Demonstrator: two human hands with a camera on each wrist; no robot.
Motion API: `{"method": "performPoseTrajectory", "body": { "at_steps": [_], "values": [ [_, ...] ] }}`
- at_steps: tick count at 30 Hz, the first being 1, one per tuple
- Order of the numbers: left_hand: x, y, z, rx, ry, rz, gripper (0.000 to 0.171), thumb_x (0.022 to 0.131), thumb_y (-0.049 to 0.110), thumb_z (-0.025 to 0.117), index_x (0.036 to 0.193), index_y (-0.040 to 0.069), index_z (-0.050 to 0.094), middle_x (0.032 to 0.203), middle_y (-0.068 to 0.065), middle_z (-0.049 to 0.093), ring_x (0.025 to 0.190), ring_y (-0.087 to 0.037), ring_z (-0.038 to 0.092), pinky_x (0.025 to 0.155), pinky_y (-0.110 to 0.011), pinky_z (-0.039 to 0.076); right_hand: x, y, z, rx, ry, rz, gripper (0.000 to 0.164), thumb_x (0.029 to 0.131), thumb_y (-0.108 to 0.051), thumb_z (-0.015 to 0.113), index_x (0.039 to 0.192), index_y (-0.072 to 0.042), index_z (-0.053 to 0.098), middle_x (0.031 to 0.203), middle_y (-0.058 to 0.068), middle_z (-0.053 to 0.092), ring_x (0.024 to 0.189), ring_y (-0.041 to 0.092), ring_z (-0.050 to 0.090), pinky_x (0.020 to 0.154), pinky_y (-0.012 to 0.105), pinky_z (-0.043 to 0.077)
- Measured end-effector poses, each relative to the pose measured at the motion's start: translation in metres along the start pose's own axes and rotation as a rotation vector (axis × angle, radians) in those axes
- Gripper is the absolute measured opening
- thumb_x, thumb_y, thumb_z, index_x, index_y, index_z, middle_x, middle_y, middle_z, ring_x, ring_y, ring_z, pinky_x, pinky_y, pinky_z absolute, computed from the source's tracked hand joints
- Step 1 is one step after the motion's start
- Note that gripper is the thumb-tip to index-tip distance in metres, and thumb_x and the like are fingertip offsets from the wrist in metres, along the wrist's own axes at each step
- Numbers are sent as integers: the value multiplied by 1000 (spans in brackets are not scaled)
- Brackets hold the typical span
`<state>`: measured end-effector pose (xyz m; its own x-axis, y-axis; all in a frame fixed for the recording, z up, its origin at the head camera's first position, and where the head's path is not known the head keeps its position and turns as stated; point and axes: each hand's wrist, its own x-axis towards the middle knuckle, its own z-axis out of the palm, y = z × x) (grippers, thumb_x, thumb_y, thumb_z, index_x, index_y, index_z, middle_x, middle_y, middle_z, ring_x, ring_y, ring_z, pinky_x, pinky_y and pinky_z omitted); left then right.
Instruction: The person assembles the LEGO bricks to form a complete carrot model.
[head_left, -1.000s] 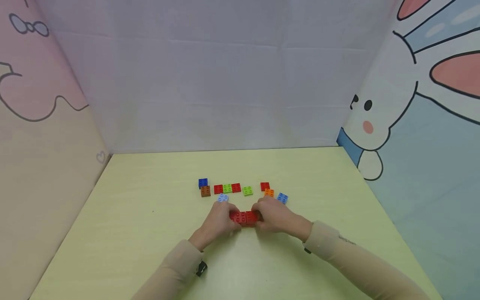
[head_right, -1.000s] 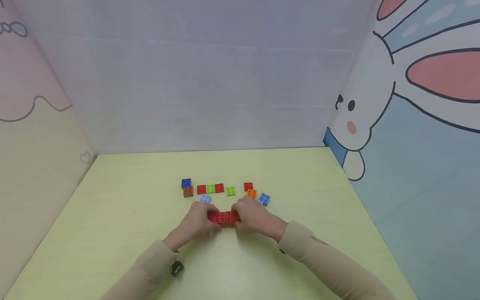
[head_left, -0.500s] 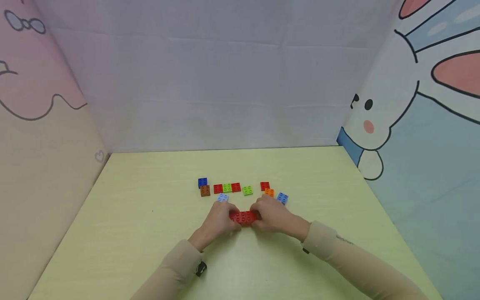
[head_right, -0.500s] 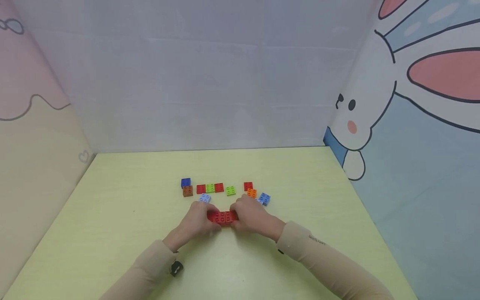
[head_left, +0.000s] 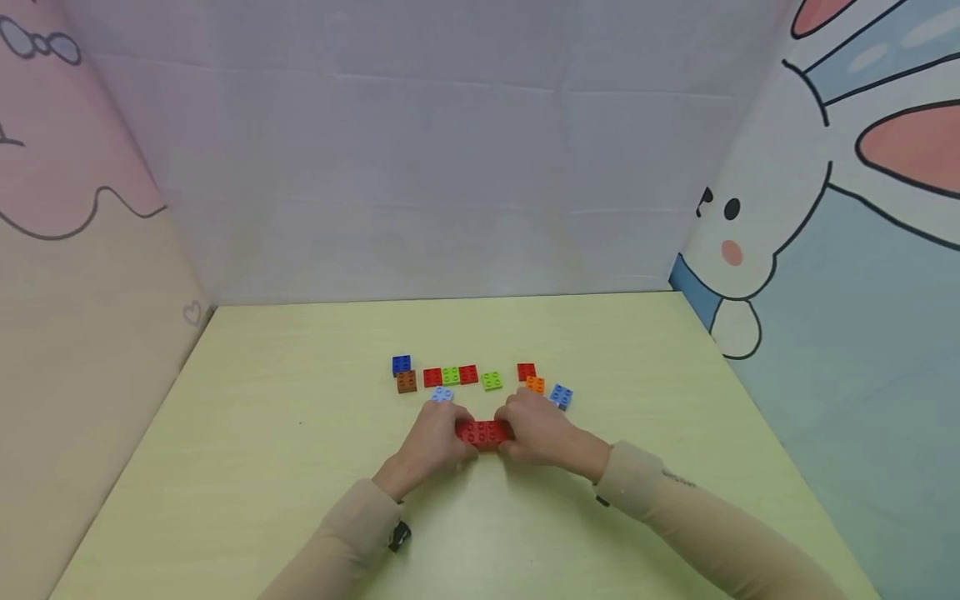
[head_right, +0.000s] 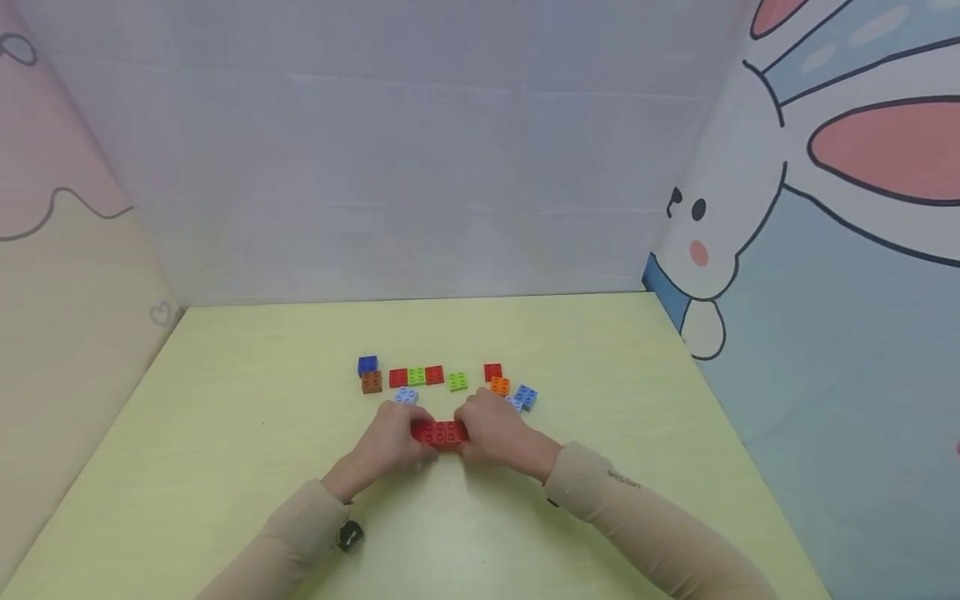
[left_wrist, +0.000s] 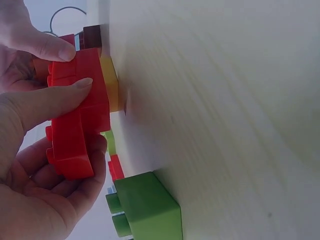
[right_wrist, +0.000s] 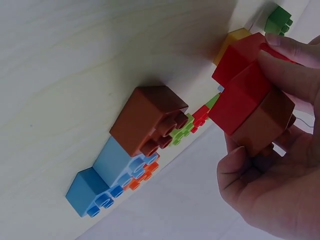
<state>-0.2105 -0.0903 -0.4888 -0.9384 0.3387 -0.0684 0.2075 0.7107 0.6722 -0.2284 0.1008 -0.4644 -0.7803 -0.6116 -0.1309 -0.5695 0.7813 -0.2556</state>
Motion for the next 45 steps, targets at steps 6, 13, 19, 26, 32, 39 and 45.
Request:
{"method": "performPoseTrajectory", "body": {
  "at_steps": [6, 13, 19, 26, 32, 39, 45],
  "values": [
    [1, -1, 0, 8, 11, 6, 27, 71, 14, 85, 95, 8, 74, 80, 6, 62, 82, -16, 51, 69, -30, 44, 3, 0, -4, 28, -28, 21, 19, 77, -24, 78, 91, -14, 71, 71, -8, 50, 76, 14, 44, 64, 28, 39],
    [-3, -4, 1, 12, 30, 17, 28, 71, 16, 85, 95, 8, 73, 80, 6, 61, 81, -15, 51, 67, -30, 44, 6, 9, -1, 216, -22, 7, 24, 75, -22, 79, 96, -12, 73, 72, -10, 55, 72, 12, 49, 60, 26, 41],
    [-6, -5, 1, 9, 27, 39, 29, 71, 18, 85, 95, 8, 73, 80, 6, 61, 77, -14, 52, 65, -29, 44, 4, 10, 2, 305, -34, 26, 25, 75, -20, 80, 98, -11, 73, 74, -9, 57, 73, 13, 50, 60, 27, 42],
    [-8, -8, -17, -41, 36, -39, 57, 68, 35, 87, 112, 4, 70, 103, -4, 67, 93, -19, 59, 79, -35, 50, 5, 10, 2, 316, -44, 46, 26, 76, -19, 80, 99, -11, 73, 75, -7, 56, 74, 13, 49, 60, 28, 41],
    [-9, -11, -48, -102, 156, -95, 60, 66, 38, 87, 113, 5, 70, 109, -8, 67, 101, -26, 61, 81, -40, 51, 6, 12, 2, 319, -52, 59, 26, 75, -19, 79, 99, -12, 73, 77, -6, 57, 74, 13, 50, 59, 28, 41],
    [-14, -22, -62, -50, 153, -107, 61, 64, 35, 89, 113, 4, 69, 108, -10, 67, 101, -28, 61, 83, -40, 50, 6, 13, 3, 306, -59, 70, 29, 76, -20, 79, 102, -11, 72, 81, -6, 56, 76, 13, 50, 61, 28, 42],
    [-21, -27, -57, 10, 91, -182, 67, 59, 38, 91, 114, 5, 69, 108, -7, 66, 100, -24, 60, 82, -39, 50, 6, 10, 0, 298, -49, 57, 27, 75, -19, 80, 100, -10, 73, 80, -6, 56, 76, 14, 49, 60, 29, 40]
  ]
}}
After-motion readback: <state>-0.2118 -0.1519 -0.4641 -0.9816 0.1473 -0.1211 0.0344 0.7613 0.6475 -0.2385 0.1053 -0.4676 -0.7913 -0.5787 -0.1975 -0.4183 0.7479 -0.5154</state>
